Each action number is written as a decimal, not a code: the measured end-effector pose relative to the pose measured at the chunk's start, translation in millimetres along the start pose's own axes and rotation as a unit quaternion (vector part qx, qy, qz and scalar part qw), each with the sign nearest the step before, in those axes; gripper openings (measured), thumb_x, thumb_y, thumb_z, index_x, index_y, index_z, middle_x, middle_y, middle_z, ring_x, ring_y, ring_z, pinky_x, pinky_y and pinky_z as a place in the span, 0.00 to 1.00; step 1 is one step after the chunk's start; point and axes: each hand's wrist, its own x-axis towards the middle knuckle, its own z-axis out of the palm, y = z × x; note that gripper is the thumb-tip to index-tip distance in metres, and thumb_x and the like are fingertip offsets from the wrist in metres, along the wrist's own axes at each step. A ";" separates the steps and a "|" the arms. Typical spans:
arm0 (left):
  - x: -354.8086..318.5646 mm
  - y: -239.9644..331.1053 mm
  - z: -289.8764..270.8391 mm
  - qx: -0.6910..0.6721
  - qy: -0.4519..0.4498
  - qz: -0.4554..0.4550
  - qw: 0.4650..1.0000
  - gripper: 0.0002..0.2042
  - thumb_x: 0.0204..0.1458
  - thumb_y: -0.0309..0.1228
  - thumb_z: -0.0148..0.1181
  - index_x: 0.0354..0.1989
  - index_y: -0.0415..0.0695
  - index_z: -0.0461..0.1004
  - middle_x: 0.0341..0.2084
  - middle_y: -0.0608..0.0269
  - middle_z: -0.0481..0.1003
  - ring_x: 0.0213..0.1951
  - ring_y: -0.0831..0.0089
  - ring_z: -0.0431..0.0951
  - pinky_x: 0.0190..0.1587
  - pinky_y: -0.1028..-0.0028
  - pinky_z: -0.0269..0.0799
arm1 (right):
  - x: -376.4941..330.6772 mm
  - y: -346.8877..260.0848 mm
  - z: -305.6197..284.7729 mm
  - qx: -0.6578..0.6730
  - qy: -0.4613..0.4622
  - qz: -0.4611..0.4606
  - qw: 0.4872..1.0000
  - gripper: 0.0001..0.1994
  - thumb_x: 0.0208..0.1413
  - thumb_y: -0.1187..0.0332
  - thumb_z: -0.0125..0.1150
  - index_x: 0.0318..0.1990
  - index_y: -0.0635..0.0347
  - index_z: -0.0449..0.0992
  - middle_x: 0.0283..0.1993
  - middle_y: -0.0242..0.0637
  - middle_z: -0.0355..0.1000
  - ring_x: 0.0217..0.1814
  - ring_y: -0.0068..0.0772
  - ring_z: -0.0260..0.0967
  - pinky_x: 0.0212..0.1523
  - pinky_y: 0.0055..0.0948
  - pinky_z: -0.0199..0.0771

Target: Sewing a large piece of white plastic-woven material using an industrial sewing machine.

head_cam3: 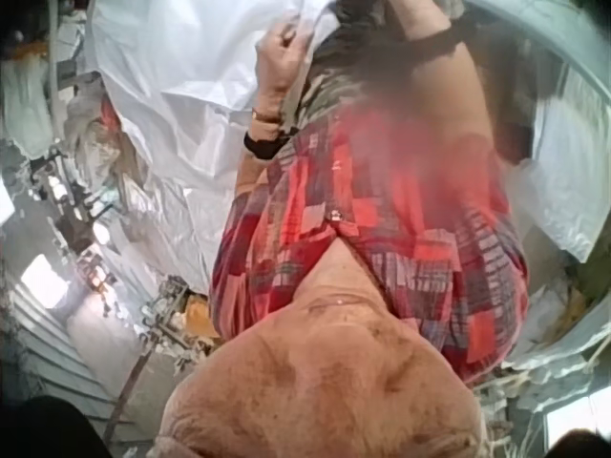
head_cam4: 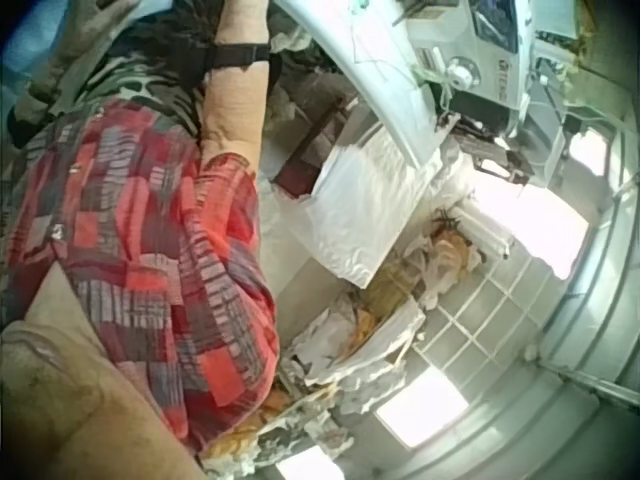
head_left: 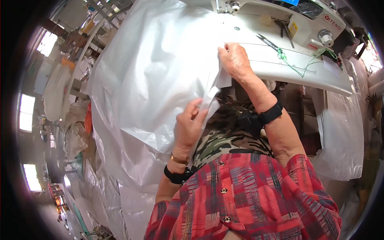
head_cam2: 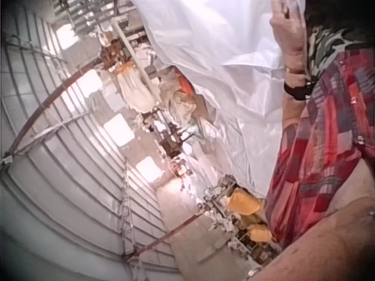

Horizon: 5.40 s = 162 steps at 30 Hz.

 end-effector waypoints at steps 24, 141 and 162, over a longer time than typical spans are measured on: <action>55.9 44.8 30.4 0.297 -0.004 0.091 0.950 0.09 0.43 0.27 0.62 0.33 0.43 0.69 0.29 0.58 0.67 0.37 0.60 0.70 0.42 0.63 0.60 | 4.8 7.2 -1.2 0.007 -0.049 -0.010 0.999 0.18 0.53 0.59 0.54 0.34 0.70 0.78 0.36 0.60 0.75 0.42 0.58 0.74 0.48 0.47 0.72; 66.0 45.3 55.4 -0.319 -0.057 -0.208 0.923 0.08 0.56 0.26 0.58 0.26 0.36 0.73 0.14 0.75 0.69 0.17 0.89 0.63 0.19 0.83 0.56 | 67.9 -5.4 -1.4 -0.376 -0.009 -0.112 0.920 0.09 0.45 0.75 0.58 0.35 0.64 0.80 0.36 0.51 0.78 0.42 0.50 0.78 0.42 0.40 0.78; 109.5 28.6 63.0 -0.078 0.037 -0.087 0.993 0.08 0.48 0.29 0.57 0.22 0.37 0.72 0.16 0.45 0.72 0.23 0.46 0.75 0.28 0.60 0.70 | 75.0 -8.1 5.2 -0.443 -0.057 -0.174 0.878 0.07 0.44 0.77 0.57 0.30 0.66 0.80 0.31 0.51 0.78 0.38 0.50 0.79 0.38 0.41 0.78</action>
